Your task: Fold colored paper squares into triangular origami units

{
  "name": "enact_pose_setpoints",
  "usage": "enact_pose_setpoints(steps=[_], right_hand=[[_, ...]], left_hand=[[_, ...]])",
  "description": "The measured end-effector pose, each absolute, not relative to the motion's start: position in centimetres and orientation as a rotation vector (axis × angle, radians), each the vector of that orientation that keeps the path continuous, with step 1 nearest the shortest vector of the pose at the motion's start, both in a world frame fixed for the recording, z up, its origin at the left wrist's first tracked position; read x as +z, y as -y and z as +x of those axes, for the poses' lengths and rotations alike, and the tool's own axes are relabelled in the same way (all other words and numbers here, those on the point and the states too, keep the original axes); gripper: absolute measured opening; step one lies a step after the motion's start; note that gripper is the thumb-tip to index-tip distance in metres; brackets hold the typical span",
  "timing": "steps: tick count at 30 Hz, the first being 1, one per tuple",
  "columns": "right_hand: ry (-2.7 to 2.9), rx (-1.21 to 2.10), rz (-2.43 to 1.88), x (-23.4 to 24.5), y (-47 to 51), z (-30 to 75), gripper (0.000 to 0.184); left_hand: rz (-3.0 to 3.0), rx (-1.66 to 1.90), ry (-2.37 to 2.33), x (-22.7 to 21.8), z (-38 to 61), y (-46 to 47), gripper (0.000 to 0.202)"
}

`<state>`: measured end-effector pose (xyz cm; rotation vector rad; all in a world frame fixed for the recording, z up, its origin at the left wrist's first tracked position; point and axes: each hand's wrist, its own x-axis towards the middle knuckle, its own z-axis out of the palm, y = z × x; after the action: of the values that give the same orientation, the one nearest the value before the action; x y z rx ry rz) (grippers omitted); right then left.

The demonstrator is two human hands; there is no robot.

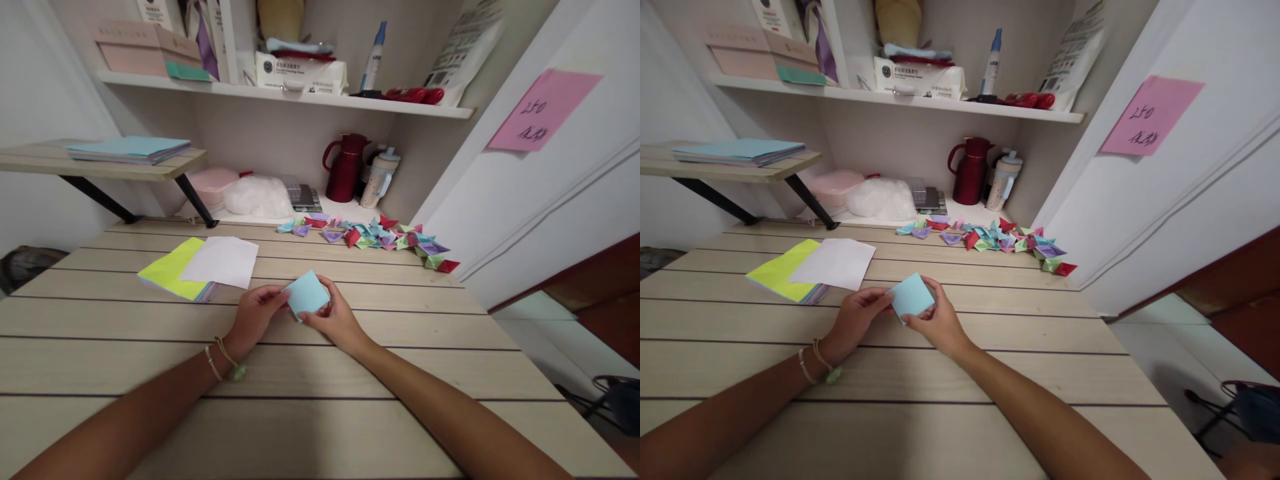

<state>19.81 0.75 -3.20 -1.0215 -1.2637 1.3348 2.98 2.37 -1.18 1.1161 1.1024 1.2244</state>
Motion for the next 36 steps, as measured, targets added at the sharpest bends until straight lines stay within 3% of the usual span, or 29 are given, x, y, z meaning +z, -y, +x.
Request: enact_pose_setpoints(steps=[7,13,24,36], right_hand=[[1.140,1.394,-0.981,-2.8,-0.7,19.6,0.064],[1.230,1.393,-0.981,-2.2,-0.5,19.6,0.030],[1.213,1.416,-0.928,-2.9,-0.6,19.6,0.047],[1.198,1.397,-0.978,-2.5,-0.5,19.7,0.048]], left_hand=[[1.128,1.260,-1.105,-1.1,2.9,-2.3,0.021],[1.218,1.325,-1.117,-0.9,2.8,-2.1,0.021],[1.126,1.311,-1.086,-0.5,3.1,-2.0,0.021],[1.131,1.330,-1.066,-0.7,3.0,-2.0,0.020]])
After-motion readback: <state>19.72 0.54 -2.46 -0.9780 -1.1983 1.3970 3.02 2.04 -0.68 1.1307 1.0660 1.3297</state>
